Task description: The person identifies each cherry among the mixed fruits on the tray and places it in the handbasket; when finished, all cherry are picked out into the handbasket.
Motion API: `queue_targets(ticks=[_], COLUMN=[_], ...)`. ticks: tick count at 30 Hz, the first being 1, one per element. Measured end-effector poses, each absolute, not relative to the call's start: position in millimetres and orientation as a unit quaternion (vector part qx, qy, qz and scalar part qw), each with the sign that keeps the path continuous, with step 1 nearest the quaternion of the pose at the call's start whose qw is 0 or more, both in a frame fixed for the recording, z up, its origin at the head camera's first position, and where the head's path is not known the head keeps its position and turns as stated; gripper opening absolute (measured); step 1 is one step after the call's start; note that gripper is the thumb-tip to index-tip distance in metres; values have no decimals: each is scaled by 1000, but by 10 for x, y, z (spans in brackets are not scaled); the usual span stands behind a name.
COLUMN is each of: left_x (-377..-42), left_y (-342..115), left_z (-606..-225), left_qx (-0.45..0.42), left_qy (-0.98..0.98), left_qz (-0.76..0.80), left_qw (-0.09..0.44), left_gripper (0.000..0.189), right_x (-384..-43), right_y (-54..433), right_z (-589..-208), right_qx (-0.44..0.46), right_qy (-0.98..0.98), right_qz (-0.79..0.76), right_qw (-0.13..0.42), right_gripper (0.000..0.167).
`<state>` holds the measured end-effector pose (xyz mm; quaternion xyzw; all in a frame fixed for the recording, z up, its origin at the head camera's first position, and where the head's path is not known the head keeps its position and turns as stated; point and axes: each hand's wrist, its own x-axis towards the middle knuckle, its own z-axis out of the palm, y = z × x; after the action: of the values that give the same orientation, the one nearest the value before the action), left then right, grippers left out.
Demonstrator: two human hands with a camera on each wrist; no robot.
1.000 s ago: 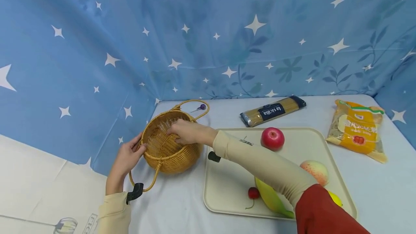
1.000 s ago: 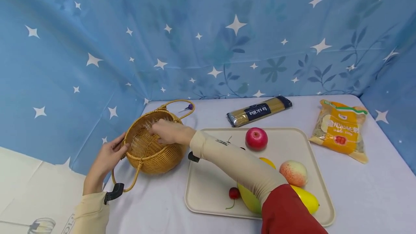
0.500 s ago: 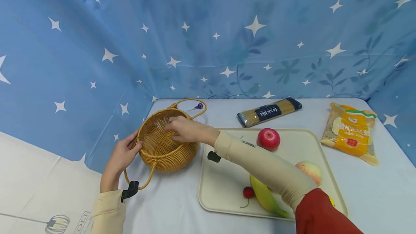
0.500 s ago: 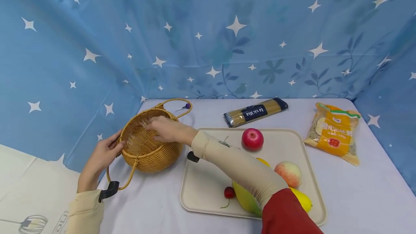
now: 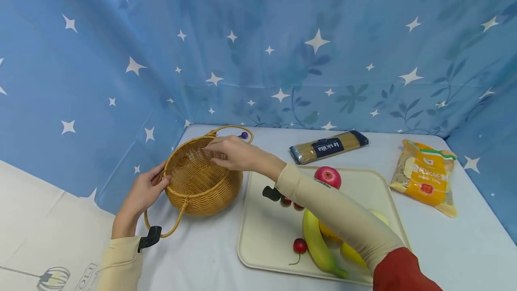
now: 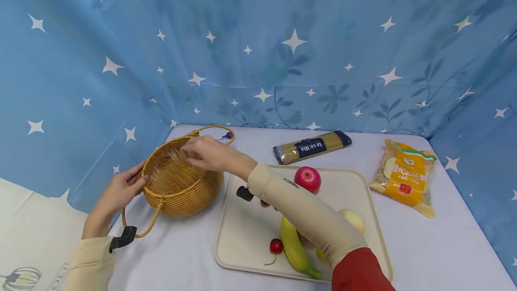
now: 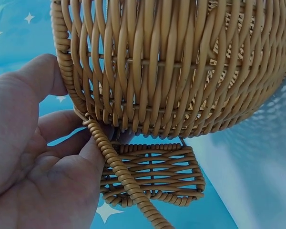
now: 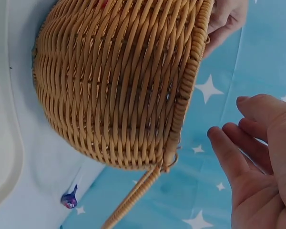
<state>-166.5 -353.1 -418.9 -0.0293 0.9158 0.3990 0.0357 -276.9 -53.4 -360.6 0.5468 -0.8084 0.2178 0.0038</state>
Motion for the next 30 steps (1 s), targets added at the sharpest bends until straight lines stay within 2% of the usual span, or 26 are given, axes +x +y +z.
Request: queue_targets(ticks=[15,22,25,30], left_x=[-1673,-1690,-1686,-1697], left_y=[-3589,-3582,-3596,-3601], left_z=[-4167,-4169,-4172,-4158], left_qx=[-37,-38,-40,-42], left_qy=[914,917,917,914], left_qz=[401,393,393,398], left_qw=[54,53,54,62], left_gripper=[69,67,68,69], right_x=[-2816,-2812,-2830,-2839], right_y=[-101,204,346,569], right_z=[-3396,-3419,-3466,-3585], right_qx=[559,564,560,555], right_qy=[-794,-784,-788,-805], right_qz=[239,255,255,194], right_qw=[13,32,13,-82], right_gripper=[42,35,29,26])
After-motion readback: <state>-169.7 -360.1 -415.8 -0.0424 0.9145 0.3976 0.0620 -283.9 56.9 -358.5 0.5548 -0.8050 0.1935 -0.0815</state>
